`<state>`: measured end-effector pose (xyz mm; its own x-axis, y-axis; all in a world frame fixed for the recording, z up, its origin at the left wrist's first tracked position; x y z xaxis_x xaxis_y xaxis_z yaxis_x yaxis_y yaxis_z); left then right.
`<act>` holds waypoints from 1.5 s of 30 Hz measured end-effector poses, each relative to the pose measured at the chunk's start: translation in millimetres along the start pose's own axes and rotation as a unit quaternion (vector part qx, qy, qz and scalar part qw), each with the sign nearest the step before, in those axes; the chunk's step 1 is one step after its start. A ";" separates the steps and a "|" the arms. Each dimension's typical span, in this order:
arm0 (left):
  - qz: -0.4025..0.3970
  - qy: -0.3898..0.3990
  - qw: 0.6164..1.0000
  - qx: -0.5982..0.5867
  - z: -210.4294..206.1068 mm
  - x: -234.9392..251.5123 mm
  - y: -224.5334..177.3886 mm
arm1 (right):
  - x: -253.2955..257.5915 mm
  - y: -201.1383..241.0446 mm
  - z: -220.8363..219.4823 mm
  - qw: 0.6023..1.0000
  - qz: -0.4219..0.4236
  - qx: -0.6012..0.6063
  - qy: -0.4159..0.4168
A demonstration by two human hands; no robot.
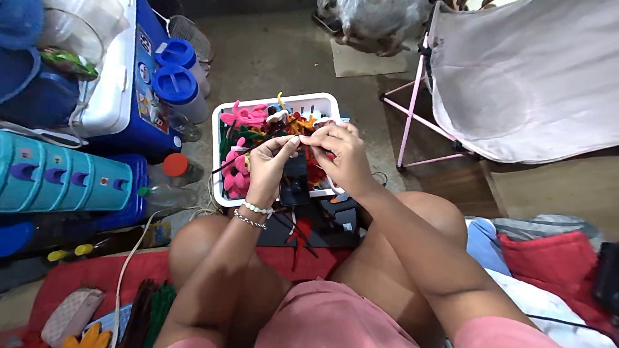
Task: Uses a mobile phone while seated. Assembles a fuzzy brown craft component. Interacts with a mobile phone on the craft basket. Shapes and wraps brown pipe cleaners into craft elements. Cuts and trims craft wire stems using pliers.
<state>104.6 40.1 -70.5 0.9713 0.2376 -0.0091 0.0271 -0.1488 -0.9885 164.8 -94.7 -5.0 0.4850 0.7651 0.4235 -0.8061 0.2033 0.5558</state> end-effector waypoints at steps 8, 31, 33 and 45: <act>0.017 -0.014 0.999 -0.042 -3.0 0.5 6.9 | -3.3 2.3 4.0 0.999 -0.007 -0.021 -0.036; -0.022 0.019 0.997 0.075 -6.7 -2.1 -10.2 | 3.9 -0.6 2.4 0.998 0.011 -0.054 0.028; -0.022 0.032 0.992 0.123 -7.5 -1.4 -14.0 | 5.1 2.7 2.6 0.994 0.035 -0.092 0.050; -0.050 0.087 0.964 0.246 -21.5 6.8 -11.3 | 2.6 14.7 14.3 0.975 0.105 -0.194 0.035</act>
Point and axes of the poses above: each hand's wrist, its own x-axis towards the middle knuckle, its own z-axis out of the back of the hand, y = z × x, the point moved 10 cm from there along x, towards the middle knuckle, and after that the axes turned 13 degrees about y, right-handed, at the moved point
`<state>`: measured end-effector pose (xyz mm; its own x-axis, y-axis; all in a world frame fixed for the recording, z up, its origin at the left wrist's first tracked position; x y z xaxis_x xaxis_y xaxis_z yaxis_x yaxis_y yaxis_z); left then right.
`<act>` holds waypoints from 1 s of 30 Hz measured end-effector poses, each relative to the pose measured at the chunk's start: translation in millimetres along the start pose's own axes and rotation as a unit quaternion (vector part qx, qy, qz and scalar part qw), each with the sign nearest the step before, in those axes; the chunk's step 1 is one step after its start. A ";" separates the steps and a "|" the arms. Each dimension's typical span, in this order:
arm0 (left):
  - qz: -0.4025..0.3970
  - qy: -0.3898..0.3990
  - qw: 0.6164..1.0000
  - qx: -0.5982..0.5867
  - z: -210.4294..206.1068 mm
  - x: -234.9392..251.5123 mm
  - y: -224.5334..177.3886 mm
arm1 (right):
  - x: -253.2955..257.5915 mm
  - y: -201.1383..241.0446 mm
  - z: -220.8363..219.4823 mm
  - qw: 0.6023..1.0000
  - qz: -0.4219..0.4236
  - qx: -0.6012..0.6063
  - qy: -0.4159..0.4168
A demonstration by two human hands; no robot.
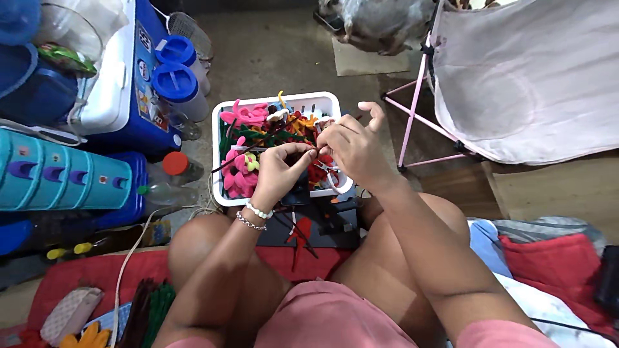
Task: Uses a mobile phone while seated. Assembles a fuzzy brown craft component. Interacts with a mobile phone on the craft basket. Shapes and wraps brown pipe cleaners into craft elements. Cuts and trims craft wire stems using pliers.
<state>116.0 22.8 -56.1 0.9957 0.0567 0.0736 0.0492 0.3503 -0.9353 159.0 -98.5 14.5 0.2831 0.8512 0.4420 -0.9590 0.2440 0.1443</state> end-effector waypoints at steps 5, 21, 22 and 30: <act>-0.027 0.011 0.995 0.094 -3.7 -0.5 -9.5 | -0.4 5.2 -6.6 0.999 0.039 -0.015 0.033; 0.007 0.073 0.995 0.072 -16.3 1.5 -0.9 | -0.3 -1.2 -9.3 0.997 0.053 0.026 0.040; 0.005 0.077 0.994 0.076 -17.8 1.6 -0.5 | -0.6 -1.0 -11.0 0.997 0.056 0.027 0.046; 0.007 0.122 0.992 0.028 -17.3 1.6 1.6 | -4.2 -6.1 -8.8 0.993 0.076 0.049 0.077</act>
Point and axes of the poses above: each hand's wrist, its own x-axis towards the middle knuckle, its own z-axis out of the back of the hand, y = z × x, the point moved 10 cm from there along x, towards the middle knuckle, and after that the axes turned 13 degrees about y, right-handed, at the moved point
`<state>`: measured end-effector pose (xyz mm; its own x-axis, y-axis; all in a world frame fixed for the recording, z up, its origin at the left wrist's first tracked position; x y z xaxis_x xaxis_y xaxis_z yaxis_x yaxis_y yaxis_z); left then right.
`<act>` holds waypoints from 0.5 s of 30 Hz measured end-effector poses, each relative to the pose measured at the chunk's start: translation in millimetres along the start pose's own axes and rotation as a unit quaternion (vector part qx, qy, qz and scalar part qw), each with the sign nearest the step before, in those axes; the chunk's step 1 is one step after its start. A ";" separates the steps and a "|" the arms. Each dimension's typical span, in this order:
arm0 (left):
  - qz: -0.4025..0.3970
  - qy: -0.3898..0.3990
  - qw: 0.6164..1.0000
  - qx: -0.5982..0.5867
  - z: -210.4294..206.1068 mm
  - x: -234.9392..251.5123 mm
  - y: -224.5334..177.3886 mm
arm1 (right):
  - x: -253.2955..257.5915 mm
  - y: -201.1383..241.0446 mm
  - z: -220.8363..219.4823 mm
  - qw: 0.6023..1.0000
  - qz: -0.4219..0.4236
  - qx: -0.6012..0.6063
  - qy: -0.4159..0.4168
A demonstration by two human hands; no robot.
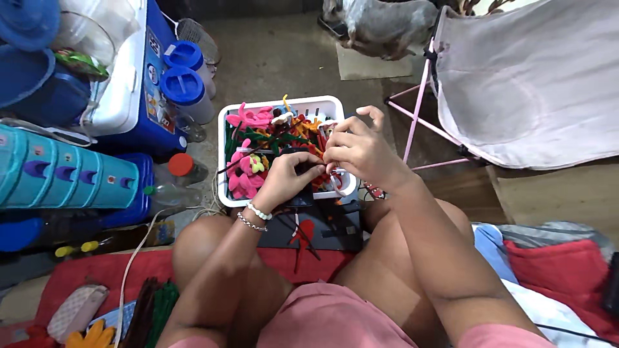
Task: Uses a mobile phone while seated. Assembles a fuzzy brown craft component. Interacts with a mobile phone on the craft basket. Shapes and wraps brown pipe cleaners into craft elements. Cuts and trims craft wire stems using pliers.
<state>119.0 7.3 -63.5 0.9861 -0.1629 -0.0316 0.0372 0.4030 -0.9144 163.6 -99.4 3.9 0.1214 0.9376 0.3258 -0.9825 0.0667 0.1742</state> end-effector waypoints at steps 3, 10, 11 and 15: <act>0.014 0.026 1.000 -0.008 -2.0 -0.2 2.6 | 0.4 3.9 -3.1 1.000 0.008 0.014 0.008; 0.031 0.087 0.995 -0.040 -12.3 -2.1 1.2 | -0.7 0.6 -7.7 0.994 0.023 0.108 0.010; 0.024 0.073 0.996 -0.045 -9.2 -2.5 -0.4 | -0.8 -3.2 -5.0 0.994 0.004 0.110 -0.001; 0.013 -0.020 0.991 -0.128 12.3 -6.5 -0.1 | -5.2 -24.2 15.6 0.982 -0.123 0.127 -0.061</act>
Point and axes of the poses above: each hand's wrist, its own x-axis towards the middle knuckle, its own z-axis out of the back of the hand, y = z × x, the point moved 10 cm from there along x, towards the middle knuckle, and after that the axes turned 13 degrees about y, right-handed, at the moved point
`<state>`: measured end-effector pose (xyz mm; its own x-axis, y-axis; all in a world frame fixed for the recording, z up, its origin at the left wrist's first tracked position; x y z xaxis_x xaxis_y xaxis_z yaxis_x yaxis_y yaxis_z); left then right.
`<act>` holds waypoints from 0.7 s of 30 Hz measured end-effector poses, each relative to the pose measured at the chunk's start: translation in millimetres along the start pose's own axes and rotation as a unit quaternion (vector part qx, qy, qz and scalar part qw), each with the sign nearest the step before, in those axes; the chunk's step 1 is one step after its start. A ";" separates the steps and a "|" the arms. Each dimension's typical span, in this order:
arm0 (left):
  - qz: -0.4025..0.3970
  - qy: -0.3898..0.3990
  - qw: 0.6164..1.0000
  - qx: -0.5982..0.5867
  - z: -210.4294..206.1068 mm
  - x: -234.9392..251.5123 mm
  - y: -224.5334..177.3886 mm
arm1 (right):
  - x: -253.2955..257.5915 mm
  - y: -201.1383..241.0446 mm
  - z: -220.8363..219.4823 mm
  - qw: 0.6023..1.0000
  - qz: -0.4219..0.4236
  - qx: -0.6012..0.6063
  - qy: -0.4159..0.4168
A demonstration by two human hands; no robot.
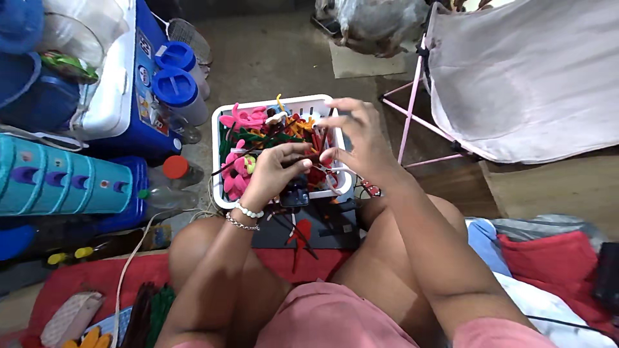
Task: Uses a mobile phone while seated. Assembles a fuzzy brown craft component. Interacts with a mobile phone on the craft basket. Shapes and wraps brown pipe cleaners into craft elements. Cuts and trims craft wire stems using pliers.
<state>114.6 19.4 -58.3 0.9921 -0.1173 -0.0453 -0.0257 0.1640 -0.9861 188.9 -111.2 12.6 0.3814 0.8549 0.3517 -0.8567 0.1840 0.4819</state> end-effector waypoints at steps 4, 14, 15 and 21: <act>-0.010 -0.084 0.996 -0.005 17.6 -6.1 -2.7 | -9.8 -26.5 2.7 0.976 -0.137 0.153 -0.069; -0.001 -0.042 0.998 0.044 7.7 0.4 0.8 | -13.4 -39.4 -53.5 0.901 -0.244 0.357 0.032; -0.003 -0.039 0.998 0.047 8.0 0.5 0.7 | -15.0 -42.4 -52.0 0.894 -0.255 0.368 0.026; -0.025 -0.075 0.995 0.067 14.5 -3.5 -7.2 | -17.4 -47.5 -44.5 0.882 -0.260 0.393 0.021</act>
<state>113.1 32.8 -48.7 0.9991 0.0176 0.0380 0.0313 0.2913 -0.9561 207.5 -113.2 -52.1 0.6245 0.7742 -0.1033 -0.0574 0.1774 0.9825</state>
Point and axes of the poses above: each hand's wrist, its own x-axis towards the middle knuckle, its own z-axis out of the back of the hand, y = z × x, the point moved 10 cm from there along x, towards the middle knuckle, and after that the axes turned 13 degrees about y, right-handed, at the moved point
